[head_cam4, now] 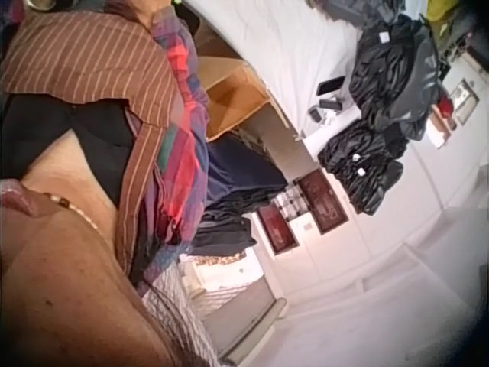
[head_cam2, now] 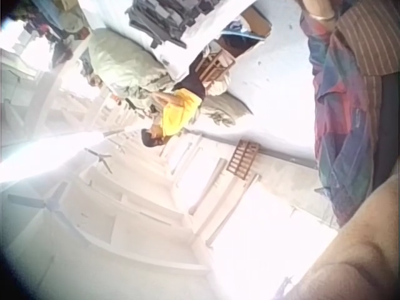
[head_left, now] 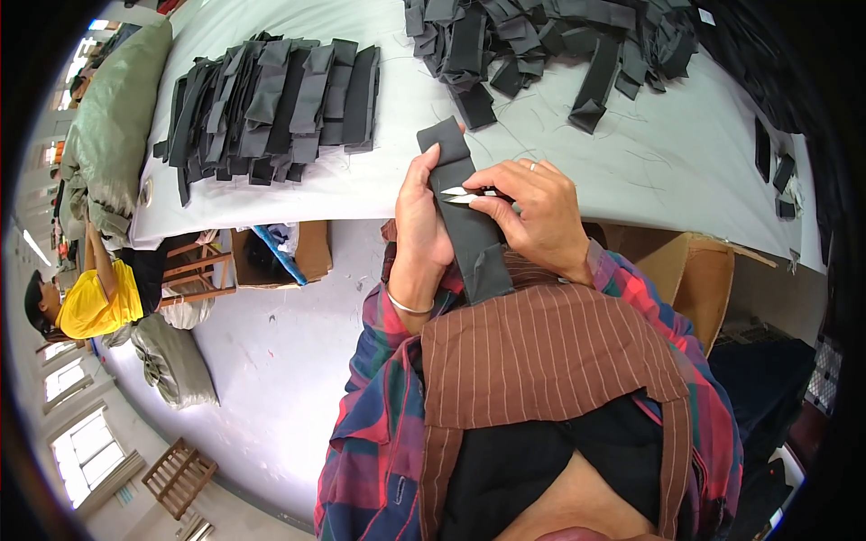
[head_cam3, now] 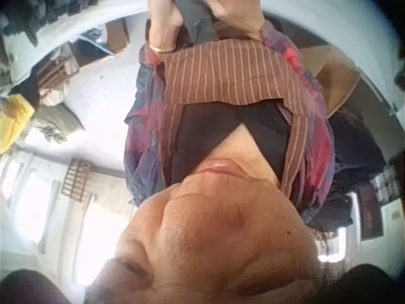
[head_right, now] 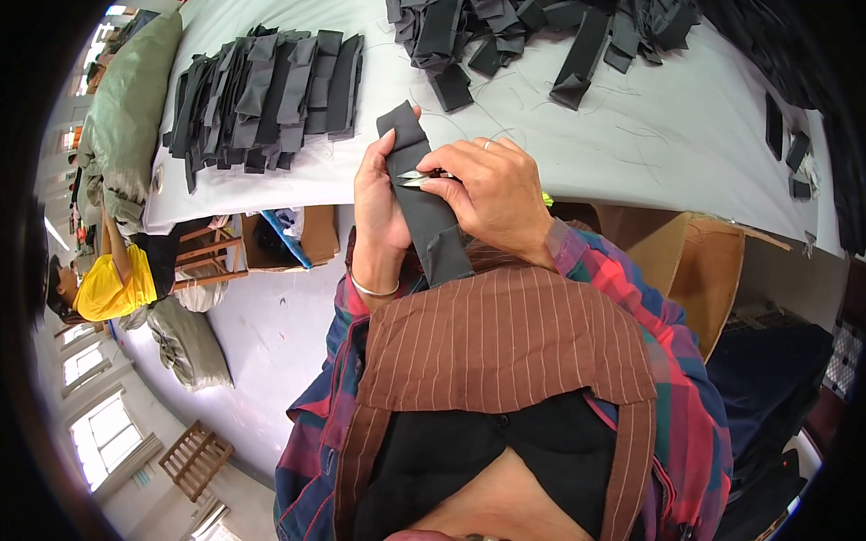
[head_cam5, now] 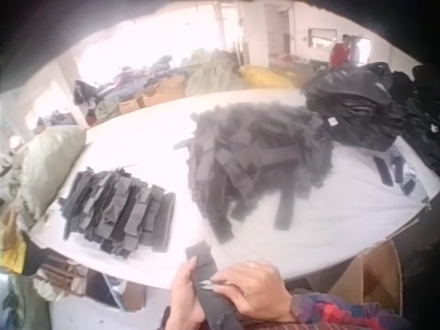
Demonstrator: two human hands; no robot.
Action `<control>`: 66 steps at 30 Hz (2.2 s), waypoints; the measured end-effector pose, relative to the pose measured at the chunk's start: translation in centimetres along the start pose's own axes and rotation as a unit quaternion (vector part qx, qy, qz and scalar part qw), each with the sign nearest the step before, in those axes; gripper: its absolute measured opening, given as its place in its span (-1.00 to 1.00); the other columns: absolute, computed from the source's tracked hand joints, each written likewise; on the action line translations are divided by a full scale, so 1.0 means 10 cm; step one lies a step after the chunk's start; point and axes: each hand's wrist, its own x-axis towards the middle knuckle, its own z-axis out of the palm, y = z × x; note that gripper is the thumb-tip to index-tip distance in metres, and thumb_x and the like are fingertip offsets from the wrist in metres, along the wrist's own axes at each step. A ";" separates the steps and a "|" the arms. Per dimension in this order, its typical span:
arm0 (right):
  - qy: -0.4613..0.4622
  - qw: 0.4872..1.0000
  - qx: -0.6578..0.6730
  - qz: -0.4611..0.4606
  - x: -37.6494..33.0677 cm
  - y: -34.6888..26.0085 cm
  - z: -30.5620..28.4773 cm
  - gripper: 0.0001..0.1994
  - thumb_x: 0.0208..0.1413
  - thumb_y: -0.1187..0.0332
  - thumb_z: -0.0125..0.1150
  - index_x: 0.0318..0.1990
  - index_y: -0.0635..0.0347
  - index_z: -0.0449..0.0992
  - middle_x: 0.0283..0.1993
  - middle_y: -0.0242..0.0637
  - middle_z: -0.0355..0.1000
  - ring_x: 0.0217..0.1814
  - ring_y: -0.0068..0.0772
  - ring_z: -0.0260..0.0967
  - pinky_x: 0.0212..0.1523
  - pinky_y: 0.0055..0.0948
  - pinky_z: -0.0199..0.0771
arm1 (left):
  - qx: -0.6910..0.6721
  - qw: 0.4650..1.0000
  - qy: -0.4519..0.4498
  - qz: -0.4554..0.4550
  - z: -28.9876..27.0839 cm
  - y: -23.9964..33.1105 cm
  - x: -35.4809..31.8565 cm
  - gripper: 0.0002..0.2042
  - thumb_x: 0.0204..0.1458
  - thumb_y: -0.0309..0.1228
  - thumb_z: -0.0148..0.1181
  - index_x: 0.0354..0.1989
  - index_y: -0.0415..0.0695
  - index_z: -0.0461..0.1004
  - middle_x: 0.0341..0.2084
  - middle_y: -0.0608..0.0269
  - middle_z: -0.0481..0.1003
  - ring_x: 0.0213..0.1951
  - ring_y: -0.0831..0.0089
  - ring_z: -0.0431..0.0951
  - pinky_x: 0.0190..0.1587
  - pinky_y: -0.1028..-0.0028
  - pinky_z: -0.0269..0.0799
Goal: Trimming excess threads from black fabric strips using snips.
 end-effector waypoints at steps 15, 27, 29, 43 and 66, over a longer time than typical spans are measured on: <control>-0.013 1.000 0.020 0.016 0.03 0.03 -0.02 -0.87 -0.10 0.30 0.30 -0.37 0.01 0.50 -0.46 -0.53 0.46 -0.48 -0.43 0.33 -0.40 -0.42 0.15 | 0.002 1.000 -0.003 0.002 0.05 0.01 0.01 -0.65 0.18 -0.34 -0.18 0.05 -0.24 0.37 -0.17 0.19 0.48 -0.19 0.43 0.49 -0.07 0.41 0.42; -0.004 1.000 0.000 -0.020 0.04 0.02 -0.04 -0.87 -0.09 0.30 0.30 -0.38 0.02 0.49 -0.48 -0.50 0.45 -0.46 -0.40 0.34 -0.41 -0.40 0.14 | 0.037 0.999 0.014 0.001 0.04 -0.01 0.01 -0.66 0.16 -0.34 -0.13 0.02 -0.23 0.41 -0.24 0.22 0.49 -0.26 0.46 0.50 -0.16 0.46 0.44; -0.018 1.000 0.005 -0.006 0.05 0.03 -0.07 -0.89 -0.08 0.32 0.28 -0.36 0.05 0.53 -0.46 -0.46 0.45 -0.48 -0.39 0.30 -0.41 -0.42 0.11 | 0.038 0.999 -0.005 0.000 0.03 0.00 0.02 -0.66 0.16 -0.34 -0.14 0.01 -0.24 0.41 -0.24 0.21 0.49 -0.26 0.46 0.50 -0.18 0.46 0.45; 0.030 0.995 0.006 -0.093 -0.03 0.18 0.07 -0.88 -0.09 0.22 0.24 -0.39 -0.07 0.48 -0.47 -0.48 0.39 -0.34 -0.36 0.36 -0.29 -0.34 0.20 | 0.054 0.997 -0.045 -0.022 -0.26 -0.02 0.04 -0.63 0.16 -0.28 -0.14 0.05 -0.22 0.37 -0.13 0.10 0.48 -0.10 0.32 0.48 0.00 0.39 0.39; 0.075 0.940 0.284 0.170 0.05 0.34 -0.35 -0.78 -0.04 0.28 0.26 -0.23 0.13 0.50 -0.42 -0.33 0.49 -0.43 -0.42 0.42 -0.36 -0.39 0.34 | 0.311 0.935 -0.167 -0.044 0.16 -0.15 -0.11 -0.53 0.13 -0.09 0.06 0.11 -0.12 0.25 -0.11 0.18 0.43 -0.15 0.27 0.48 -0.08 0.28 0.44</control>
